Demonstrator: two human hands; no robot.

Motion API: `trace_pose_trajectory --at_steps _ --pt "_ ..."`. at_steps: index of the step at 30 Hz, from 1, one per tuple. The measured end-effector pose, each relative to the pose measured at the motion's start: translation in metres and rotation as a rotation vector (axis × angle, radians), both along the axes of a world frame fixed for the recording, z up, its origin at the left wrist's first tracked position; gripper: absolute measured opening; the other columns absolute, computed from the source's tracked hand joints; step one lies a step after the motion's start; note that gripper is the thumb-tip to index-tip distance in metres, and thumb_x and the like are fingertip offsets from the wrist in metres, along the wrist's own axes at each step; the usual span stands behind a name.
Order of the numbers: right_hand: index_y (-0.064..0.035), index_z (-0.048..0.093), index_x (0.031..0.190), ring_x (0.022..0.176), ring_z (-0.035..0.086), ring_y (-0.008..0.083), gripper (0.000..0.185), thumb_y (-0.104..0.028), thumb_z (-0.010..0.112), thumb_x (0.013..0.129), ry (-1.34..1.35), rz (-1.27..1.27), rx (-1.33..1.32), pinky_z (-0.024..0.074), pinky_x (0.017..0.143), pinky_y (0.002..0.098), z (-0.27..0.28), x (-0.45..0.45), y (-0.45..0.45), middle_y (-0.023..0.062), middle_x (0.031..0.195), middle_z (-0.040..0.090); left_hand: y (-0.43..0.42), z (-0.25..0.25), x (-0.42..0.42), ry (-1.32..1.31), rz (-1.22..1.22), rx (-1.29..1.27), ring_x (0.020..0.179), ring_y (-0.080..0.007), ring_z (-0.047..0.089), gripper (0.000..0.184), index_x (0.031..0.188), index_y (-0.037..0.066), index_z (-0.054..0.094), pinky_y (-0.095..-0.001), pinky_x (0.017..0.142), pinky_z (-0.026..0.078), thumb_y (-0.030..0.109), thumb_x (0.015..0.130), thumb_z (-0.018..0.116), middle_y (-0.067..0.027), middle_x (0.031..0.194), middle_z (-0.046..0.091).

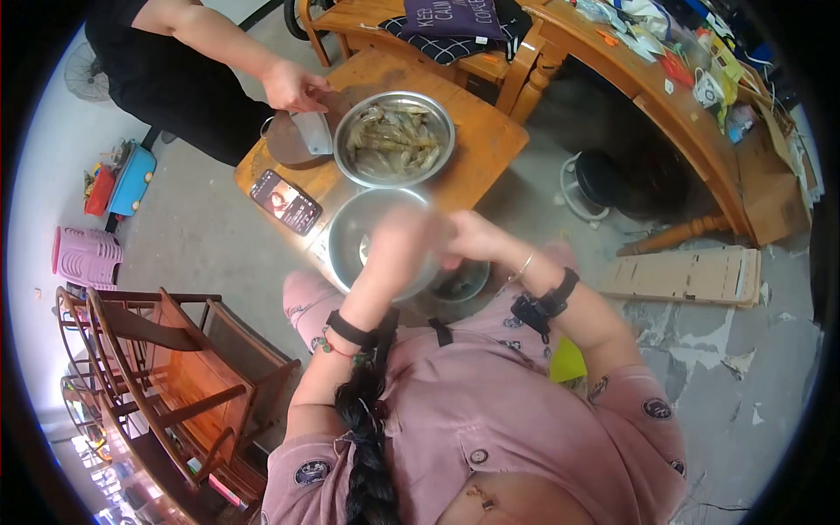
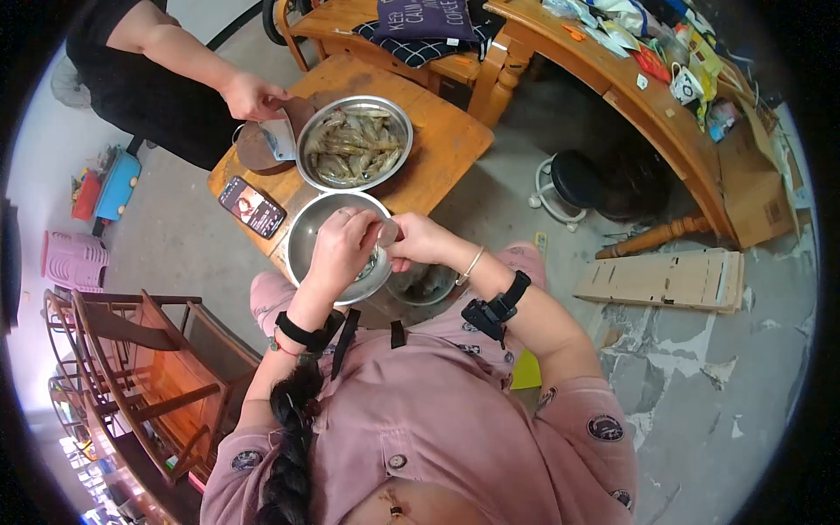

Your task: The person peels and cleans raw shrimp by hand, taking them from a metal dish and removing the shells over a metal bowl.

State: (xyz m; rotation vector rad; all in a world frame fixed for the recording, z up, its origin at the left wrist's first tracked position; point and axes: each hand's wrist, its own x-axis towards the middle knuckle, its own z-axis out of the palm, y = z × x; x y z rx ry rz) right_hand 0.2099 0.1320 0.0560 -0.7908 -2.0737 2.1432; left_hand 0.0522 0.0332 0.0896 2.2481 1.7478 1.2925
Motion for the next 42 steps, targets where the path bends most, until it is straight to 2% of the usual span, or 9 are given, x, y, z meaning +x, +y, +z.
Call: trace_pose_trajectory --at_steps 7,10,13,16,20,23,28,31,42 --pt "0.0019 0.061 0.085 0.055 0.068 0.0197 0.008 -0.004 0.056 0.083 -0.225 -0.091 0.595 0.0548 0.058 0.0324 -0.024 0.035 0.0 0.0128 0.069 0.066 -0.001 -0.016 0.002 -0.063 0.055 -0.115 0.069 -0.0291 0.065 0.013 0.086 0.0 0.066 -0.0365 0.063 0.052 0.004 0.075 0.072 -0.0142 0.077 0.066" --pt "0.0007 0.067 0.089 0.085 0.068 0.031 0.014 -0.007 0.059 0.081 -0.233 0.003 0.967 0.0535 0.075 0.04 -0.04 0.044 0.001 0.0173 0.086 0.068 -0.001 -0.023 0.001 -0.222 0.135 -0.209 0.063 -0.0192 0.066 0.01 0.085 -0.001 0.069 -0.0301 0.059 0.051 0.006 0.078 0.072 -0.0113 0.073 0.068" --pt "0.0 0.068 0.09 0.096 0.064 0.0342 0.015 -0.01 0.061 0.08 -0.147 -0.011 0.966 0.0508 0.081 0.0424 -0.045 0.043 0.001 0.0181 0.092 0.068 -0.003 -0.029 0.0 -0.395 0.189 -0.335 0.059 -0.0088 0.062 0.011 0.087 -0.001 0.07 -0.0245 0.055 0.049 0.008 0.081 0.072 -0.0068 0.068 0.068" --pt "-0.0015 0.069 0.085 0.09 0.064 0.0336 0.014 -0.013 0.066 0.079 -0.121 -0.019 0.952 0.051 0.079 0.0408 -0.041 0.039 0.007 0.0174 0.087 0.067 -0.003 -0.032 0.0 -0.445 0.212 -0.336 0.058 -0.0047 0.058 0.011 0.087 -0.002 0.07 -0.0222 0.054 0.046 0.008 0.082 0.072 -0.0037 0.064 0.066" --pt "-0.0029 0.067 0.091 0.092 0.063 0.0335 0.022 -0.016 0.072 0.074 -0.243 0.03 0.917 0.0505 0.082 0.0393 -0.028 0.043 0.01 0.0148 0.098 0.067 -0.001 -0.04 0.0 -0.477 0.236 -0.348 0.057 -0.0047 0.058 0.012 0.087 -0.003 0.07 -0.022 0.053 0.047 0.008 0.082 0.072 -0.0036 0.065 0.067" --pt "-0.0041 0.066 0.096 0.087 0.063 0.0332 0.03 -0.02 0.077 0.072 -0.15 -0.075 0.881 0.0507 0.076 0.0399 -0.012 0.043 0.005 0.0138 0.085 0.064 0.002 -0.042 0.001 -0.486 0.247 -0.379 0.058 -0.0045 0.058 0.012 0.087 -0.003 0.07 -0.0214 0.054 0.047 0.009 0.083 0.071 -0.0035 0.065 0.067" --pt "-0.0007 0.059 0.117 0.095 0.062 0.0145 0.034 -0.013 0.069 0.087 0.244 -0.218 0.282 0.0516 0.081 0.0299 0.009 0.03 -0.003 0.0053 0.1 0.067 0.007 -0.053 0.006 -0.533 0.195 -0.382 0.062 -0.0061 0.061 0.011 0.089 -0.004 0.07 -0.0208 0.056 0.048 0.007 0.085 0.07 -0.0035 0.069 0.068" --pt "0.0031 0.06 0.115 0.094 0.061 0.0089 0.027 -0.007 0.065 0.09 0.257 -0.265 0.118 0.0516 0.082 0.0255 0.011 0.024 -0.004 0.005 0.104 0.067 0.01 -0.052 0.009 -0.585 0.14 -0.415 0.066 -0.0081 0.063 0.012 0.091 -0.006 0.069 -0.0201 0.059 0.049 0.006 0.087 0.068 -0.0051 0.074 0.069" --pt "0.0035 0.066 0.102 0.078 0.062 0.0056 0.017 -0.005 0.067 0.087 0.351 -0.452 0.236 0.0523 0.07 0.0216 0.002 0.008 -0.013 0.0025 0.089 0.068 0.006 -0.046 0.001 -1.099 0.024 -0.579 0.074 -0.0141 0.066 0.015 0.101 -0.008 0.064 -0.0256 0.072 0.057 0.005 0.092 0.061 -0.0097 0.087 0.068"
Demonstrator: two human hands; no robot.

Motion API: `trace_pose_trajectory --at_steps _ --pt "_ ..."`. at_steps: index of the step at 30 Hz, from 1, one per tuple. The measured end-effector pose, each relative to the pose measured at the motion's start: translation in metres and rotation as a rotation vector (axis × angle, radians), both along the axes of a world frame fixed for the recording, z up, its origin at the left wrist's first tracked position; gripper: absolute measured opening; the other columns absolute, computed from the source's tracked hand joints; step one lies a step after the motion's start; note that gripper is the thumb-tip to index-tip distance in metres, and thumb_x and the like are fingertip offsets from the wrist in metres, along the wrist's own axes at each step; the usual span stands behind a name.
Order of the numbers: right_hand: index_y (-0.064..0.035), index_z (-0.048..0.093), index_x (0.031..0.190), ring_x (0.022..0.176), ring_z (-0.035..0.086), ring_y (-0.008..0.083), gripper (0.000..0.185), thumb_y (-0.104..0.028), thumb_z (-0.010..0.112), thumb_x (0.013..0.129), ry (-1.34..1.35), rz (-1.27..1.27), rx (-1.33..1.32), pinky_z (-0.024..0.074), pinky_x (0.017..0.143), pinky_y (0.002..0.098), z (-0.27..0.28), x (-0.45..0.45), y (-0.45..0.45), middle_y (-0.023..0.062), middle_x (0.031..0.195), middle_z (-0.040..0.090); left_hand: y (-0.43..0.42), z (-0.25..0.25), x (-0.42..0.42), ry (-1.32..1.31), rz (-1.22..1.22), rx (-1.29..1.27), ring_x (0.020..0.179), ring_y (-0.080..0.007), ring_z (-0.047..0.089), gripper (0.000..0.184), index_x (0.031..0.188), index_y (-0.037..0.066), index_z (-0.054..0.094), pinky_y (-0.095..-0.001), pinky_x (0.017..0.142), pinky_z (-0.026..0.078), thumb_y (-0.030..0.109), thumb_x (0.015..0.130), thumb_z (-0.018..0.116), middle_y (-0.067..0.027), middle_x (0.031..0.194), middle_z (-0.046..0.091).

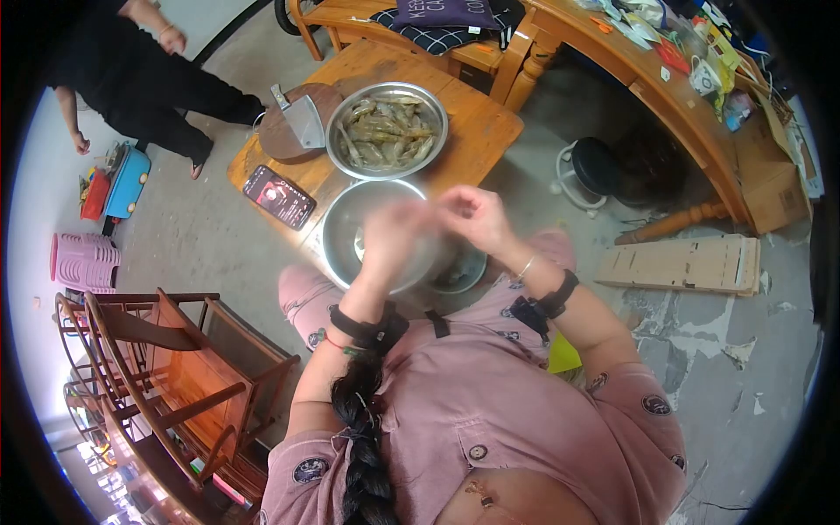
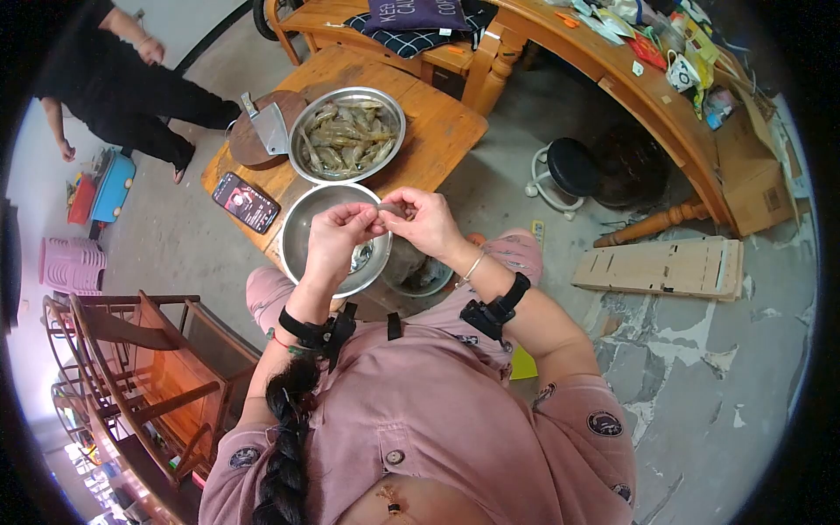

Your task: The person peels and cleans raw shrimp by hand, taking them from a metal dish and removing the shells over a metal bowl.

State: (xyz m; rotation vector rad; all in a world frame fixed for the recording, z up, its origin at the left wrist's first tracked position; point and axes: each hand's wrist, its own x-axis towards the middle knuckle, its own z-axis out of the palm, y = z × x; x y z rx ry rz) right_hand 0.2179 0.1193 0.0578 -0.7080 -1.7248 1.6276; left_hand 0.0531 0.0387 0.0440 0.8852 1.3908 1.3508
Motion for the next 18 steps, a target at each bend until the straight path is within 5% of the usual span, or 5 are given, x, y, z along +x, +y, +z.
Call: trace_pose_trajectory --at_steps 8,10,18 --pt "-0.0019 0.067 0.101 0.074 0.064 0.0115 0.021 -0.003 0.069 0.08 -0.046 0.029 0.47 0.0517 0.066 0.0256 0.024 0.003 0.005 0.007 0.089 0.068 -0.006 0.031 -0.007 -0.113 -0.22 0.036 0.076 -0.0159 0.062 0.012 0.097 -0.006 0.061 -0.0394 0.086 0.057 0.005 0.095 0.055 -0.0085 0.083 0.062" --pt "-0.0027 0.067 0.1 0.071 0.065 0.0165 0.024 -0.003 0.069 0.076 -0.066 0.074 0.689 0.0515 0.064 0.0273 0.029 0.005 0.007 0.0098 0.087 0.067 -0.007 0.045 -0.007 -0.729 -0.209 -0.103 0.076 -0.0177 0.062 0.013 0.097 -0.006 0.061 -0.0409 0.088 0.056 0.005 0.094 0.055 -0.0083 0.082 0.061" --pt "-0.0022 0.068 0.098 0.072 0.065 0.0171 0.024 0.0 0.068 0.074 -0.025 0.177 0.602 0.0512 0.063 0.0274 0.032 0.004 0.013 0.0092 0.085 0.067 -0.014 0.022 -0.014 -0.917 -0.232 -0.077 0.077 -0.0202 0.064 0.016 0.097 -0.009 0.061 -0.0459 0.092 0.054 0.005 0.094 0.055 -0.0116 0.082 0.061"
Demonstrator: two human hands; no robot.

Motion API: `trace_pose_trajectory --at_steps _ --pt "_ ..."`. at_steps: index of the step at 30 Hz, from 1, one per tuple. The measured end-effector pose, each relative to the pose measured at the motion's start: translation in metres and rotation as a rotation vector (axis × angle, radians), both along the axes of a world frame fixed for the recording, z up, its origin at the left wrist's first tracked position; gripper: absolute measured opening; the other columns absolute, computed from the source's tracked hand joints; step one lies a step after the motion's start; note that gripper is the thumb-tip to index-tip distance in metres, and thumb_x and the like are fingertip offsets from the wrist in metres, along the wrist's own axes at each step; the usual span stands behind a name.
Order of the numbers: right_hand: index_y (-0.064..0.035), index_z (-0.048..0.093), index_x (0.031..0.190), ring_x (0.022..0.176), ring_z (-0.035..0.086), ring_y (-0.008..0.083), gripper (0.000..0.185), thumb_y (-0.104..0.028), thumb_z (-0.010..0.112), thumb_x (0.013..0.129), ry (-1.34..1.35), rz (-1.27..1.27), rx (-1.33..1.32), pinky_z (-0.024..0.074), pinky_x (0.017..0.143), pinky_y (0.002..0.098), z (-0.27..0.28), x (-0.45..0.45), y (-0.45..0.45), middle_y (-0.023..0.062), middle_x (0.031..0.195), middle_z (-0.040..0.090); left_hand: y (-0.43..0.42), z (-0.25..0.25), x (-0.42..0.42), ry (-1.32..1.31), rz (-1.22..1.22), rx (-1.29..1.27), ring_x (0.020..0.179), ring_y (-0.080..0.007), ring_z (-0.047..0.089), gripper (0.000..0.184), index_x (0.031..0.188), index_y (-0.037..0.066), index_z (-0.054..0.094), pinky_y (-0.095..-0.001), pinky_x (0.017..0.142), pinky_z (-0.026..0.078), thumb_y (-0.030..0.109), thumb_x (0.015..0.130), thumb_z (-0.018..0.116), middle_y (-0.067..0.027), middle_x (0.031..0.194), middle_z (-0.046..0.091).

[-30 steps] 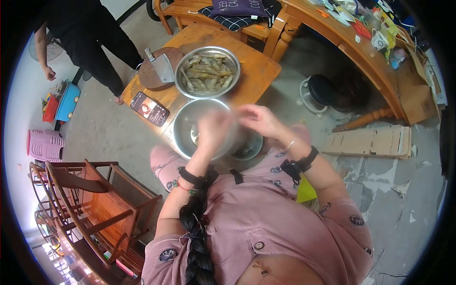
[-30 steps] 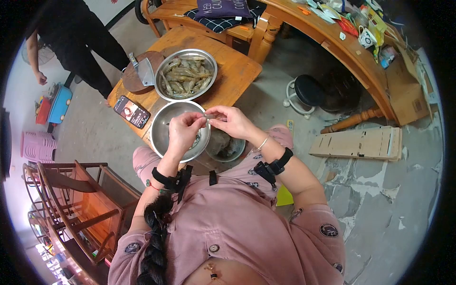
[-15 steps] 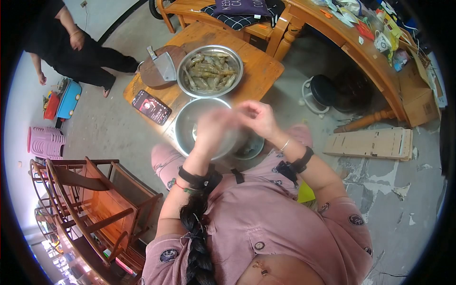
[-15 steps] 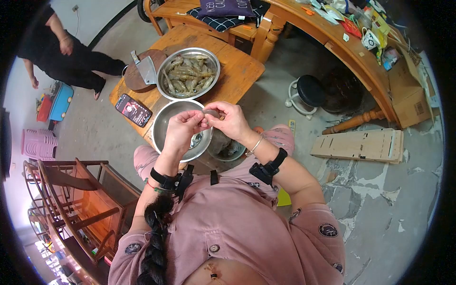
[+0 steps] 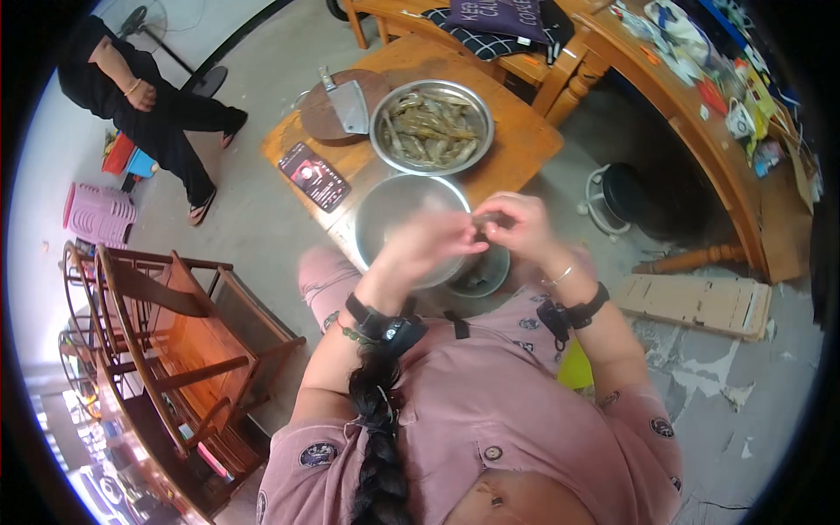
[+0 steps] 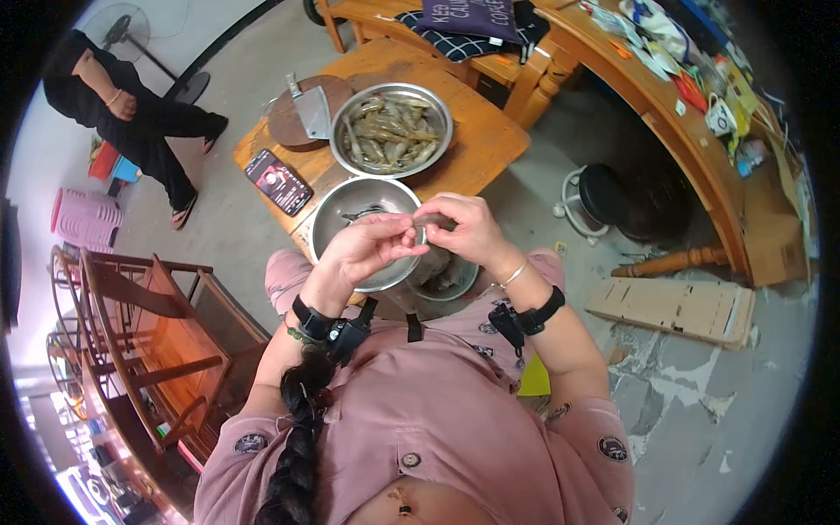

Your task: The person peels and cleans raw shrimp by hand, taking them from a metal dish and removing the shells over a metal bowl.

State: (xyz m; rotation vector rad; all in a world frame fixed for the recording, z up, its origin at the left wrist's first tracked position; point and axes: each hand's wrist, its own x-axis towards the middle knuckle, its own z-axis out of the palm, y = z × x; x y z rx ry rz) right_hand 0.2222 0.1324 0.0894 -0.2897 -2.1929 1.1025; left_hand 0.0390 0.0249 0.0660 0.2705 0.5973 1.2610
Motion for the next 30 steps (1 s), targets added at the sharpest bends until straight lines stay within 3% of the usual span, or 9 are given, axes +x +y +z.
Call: trace_pose_trajectory --at_steps 12,19,24,30 --pt "-0.0018 0.068 0.101 0.077 0.067 0.0214 0.027 0.007 0.065 0.075 0.014 0.082 0.081 0.0527 0.069 0.029 0.01 -0.003 -0.002 0.0102 0.088 0.067 -0.004 0.003 -0.007 -0.1 -0.051 0.014 0.078 -0.0195 0.065 0.014 0.098 -0.009 0.061 -0.0514 0.091 0.054 0.003 0.092 0.057 -0.0113 0.085 0.063" --pt "-0.0004 0.066 0.101 0.078 0.067 0.021 0.024 0.004 0.067 0.077 0.027 0.03 0.052 0.0527 0.068 0.0297 0.018 -0.005 -0.011 0.0103 0.088 0.067 -0.003 0.003 -0.005 -0.226 -0.014 0.041 0.078 -0.0199 0.065 0.013 0.097 -0.008 0.061 -0.0484 0.09 0.055 0.003 0.092 0.057 -0.0114 0.085 0.062" --pt "0.0001 0.065 0.096 0.074 0.064 0.0183 0.018 -0.001 0.069 0.079 0.056 -0.014 0.011 0.0505 0.065 0.0281 0.015 -0.008 -0.008 0.0093 0.085 0.066 -0.005 0.013 0.001 -0.087 0.015 0.111 0.081 -0.02 0.066 0.015 0.1 -0.008 0.061 -0.0422 0.088 0.057 0.005 0.094 0.057 -0.0115 0.088 0.064" --pt "0.0004 0.065 0.096 0.073 0.063 0.0181 0.019 -0.003 0.069 0.078 0.094 0.016 -0.021 0.049 0.065 0.0277 0.018 -0.007 -0.008 0.0096 0.084 0.065 -0.009 0.028 -0.001 0.102 0.025 0.117 0.08 -0.018 0.066 0.016 0.102 -0.007 0.061 -0.0431 0.089 0.056 0.007 0.094 0.058 -0.0102 0.085 0.064"
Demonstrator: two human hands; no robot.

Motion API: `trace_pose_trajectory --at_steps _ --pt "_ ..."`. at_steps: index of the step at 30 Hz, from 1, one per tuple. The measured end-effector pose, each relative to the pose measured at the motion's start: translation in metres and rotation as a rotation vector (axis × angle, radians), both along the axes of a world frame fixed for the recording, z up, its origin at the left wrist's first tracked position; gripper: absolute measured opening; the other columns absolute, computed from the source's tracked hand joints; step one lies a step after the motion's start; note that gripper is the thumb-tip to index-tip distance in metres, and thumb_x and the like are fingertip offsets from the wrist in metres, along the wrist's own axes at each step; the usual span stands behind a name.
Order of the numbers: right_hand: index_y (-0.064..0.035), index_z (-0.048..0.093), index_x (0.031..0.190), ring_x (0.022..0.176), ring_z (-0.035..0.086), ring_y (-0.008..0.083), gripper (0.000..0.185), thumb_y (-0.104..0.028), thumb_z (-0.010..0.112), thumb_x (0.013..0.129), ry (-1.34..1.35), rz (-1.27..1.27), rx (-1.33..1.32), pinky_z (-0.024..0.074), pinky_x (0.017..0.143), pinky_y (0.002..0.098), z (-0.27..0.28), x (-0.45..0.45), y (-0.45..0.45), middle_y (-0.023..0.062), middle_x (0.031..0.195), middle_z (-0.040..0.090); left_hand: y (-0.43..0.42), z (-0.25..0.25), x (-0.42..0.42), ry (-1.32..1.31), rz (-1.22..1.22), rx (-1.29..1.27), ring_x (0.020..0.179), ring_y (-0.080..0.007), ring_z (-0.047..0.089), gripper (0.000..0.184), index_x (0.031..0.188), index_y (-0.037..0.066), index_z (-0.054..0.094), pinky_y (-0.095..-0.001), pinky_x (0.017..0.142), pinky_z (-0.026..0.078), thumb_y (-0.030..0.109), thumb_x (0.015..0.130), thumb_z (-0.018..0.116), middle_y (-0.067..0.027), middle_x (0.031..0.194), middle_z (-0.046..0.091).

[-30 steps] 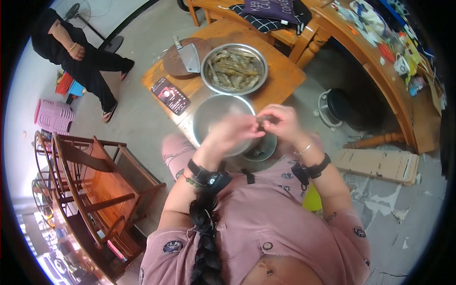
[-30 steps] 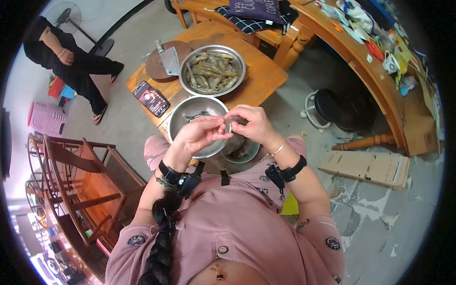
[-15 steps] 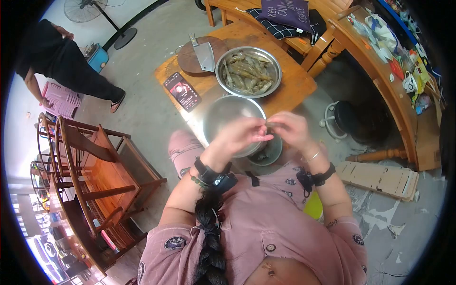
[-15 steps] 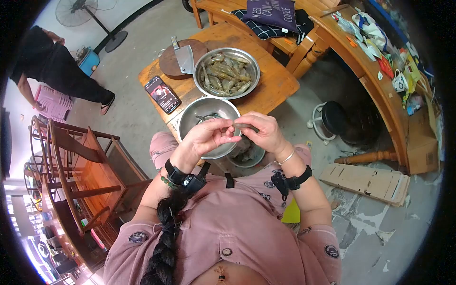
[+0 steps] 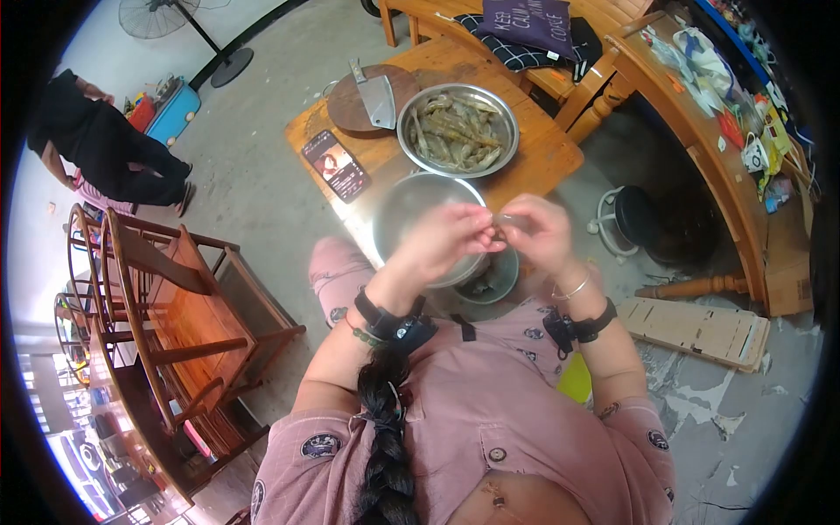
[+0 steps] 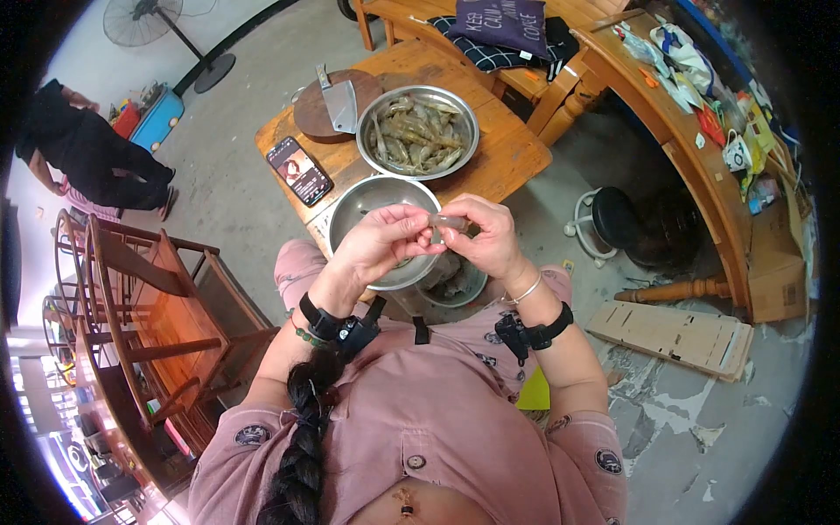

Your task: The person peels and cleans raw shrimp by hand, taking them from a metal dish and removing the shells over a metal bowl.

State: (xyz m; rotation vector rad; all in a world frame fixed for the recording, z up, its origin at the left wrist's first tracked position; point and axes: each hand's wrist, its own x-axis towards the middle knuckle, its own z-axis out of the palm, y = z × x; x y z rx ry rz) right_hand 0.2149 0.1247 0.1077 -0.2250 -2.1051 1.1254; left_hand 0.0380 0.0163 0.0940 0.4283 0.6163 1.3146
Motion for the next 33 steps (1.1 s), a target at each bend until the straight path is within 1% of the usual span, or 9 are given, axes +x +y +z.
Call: trace_pose_trajectory --at_steps 16,18,24,26,27,28,30,31,33 --pt "-0.0029 0.067 0.093 0.068 0.062 0.0197 0.022 -0.003 0.072 0.072 -0.099 0.062 0.097 0.0489 0.06 0.0286 0.023 0.008 0.001 0.0085 0.08 0.064 -0.002 -0.001 -0.005 -0.076 -0.151 -0.033 0.079 -0.0164 0.063 0.017 0.104 -0.006 0.061 -0.049 0.091 0.054 0.006 0.092 0.06 -0.0081 0.087 0.064" --pt "-0.0034 0.065 0.094 0.069 0.063 0.0239 0.03 -0.004 0.073 0.065 -0.057 0.09 0.481 0.0507 0.061 0.0312 0.038 0.006 0.0 0.0089 0.083 0.063 -0.004 0.002 -0.008 -0.046 -0.179 -0.032 0.08 -0.0162 0.064 0.017 0.105 -0.006 0.061 -0.0505 0.091 0.054 0.005 0.092 0.061 -0.0081 0.088 0.064" --pt "-0.0001 0.06 0.094 0.071 0.062 0.024 0.034 -0.006 0.071 0.062 -0.103 0.179 0.783 0.0516 0.062 0.0329 0.061 0.007 -0.006 0.0084 0.083 0.058 -0.001 0.002 -0.019 0.034 -0.262 -0.025 0.076 -0.0159 0.065 0.015 0.103 -0.005 0.062 -0.0492 0.086 0.056 0.003 0.09 0.062 -0.008 0.084 0.065" --pt "0.0002 0.06 0.092 0.071 0.061 0.0227 0.029 -0.007 0.068 0.066 -0.109 0.188 0.808 0.0515 0.061 0.0326 0.059 0.007 -0.006 0.0075 0.08 0.056 0.004 -0.007 -0.026 0.815 -0.271 0.491 0.076 -0.0152 0.065 0.014 0.101 -0.006 0.062 -0.0488 0.085 0.057 0.003 0.09 0.062 -0.0076 0.082 0.065" --pt "0.0001 0.06 0.092 0.071 0.06 0.0223 0.027 -0.008 0.067 0.067 -0.114 0.203 0.853 0.0515 0.061 0.0323 0.059 0.007 -0.006 0.0073 0.08 0.056 -0.002 0.007 -0.021 0.222 -0.298 0.039 0.074 -0.016 0.067 0.015 0.101 -0.006 0.062 -0.041 0.081 0.059 0.004 0.09 0.063 -0.0074 0.082 0.066" --pt "-0.0001 0.06 0.092 0.07 0.06 0.0219 0.026 -0.009 0.065 0.069 -0.118 0.22 0.898 0.0515 0.061 0.0319 0.06 0.007 -0.005 0.0071 0.079 0.055 -0.003 0.012 -0.02 0.221 -0.299 0.038 0.074 -0.016 0.067 0.015 0.101 -0.006 0.062 -0.041 0.081 0.059 0.004 0.09 0.063 -0.0074 0.082 0.066" --pt "-0.0003 0.06 0.092 0.07 0.06 0.0214 0.024 -0.01 0.064 0.07 -0.132 0.239 0.928 0.0514 0.061 0.0319 0.057 0.007 -0.004 0.007 0.079 0.055 -0.005 0.018 -0.021 0.465 -0.255 -0.041 0.072 -0.0166 0.069 0.014 0.099 -0.005 0.064 -0.0299 0.073 0.059 0.004 0.089 0.065 -0.0073 0.081 0.067" --pt "-0.0006 0.06 0.092 0.07 0.06 0.021 0.023 -0.01 0.063 0.071 -0.145 0.259 0.96 0.0514 0.061 0.0318 0.056 0.007 -0.003 0.0069 0.079 0.055 -0.004 0.021 -0.021 0.462 -0.255 -0.042 0.072 -0.0166 0.069 0.014 0.099 -0.005 0.064 -0.0299 0.073 0.059 0.004 0.089 0.065 -0.0073 0.081 0.067" --pt "-0.0008 0.06 0.091 0.07 0.06 0.0214 0.022 -0.01 0.064 0.071 -0.186 0.25 0.987 0.0512 0.06 0.0318 0.057 0.007 0.002 0.007 0.079 0.055 -0.002 0.024 -0.022 0.862 -0.331 0.036 0.073 -0.0162 0.07 0.012 0.095 -0.004 0.065 -0.0224 0.065 0.056 0.004 0.087 0.067 -0.0076 0.082 0.068"
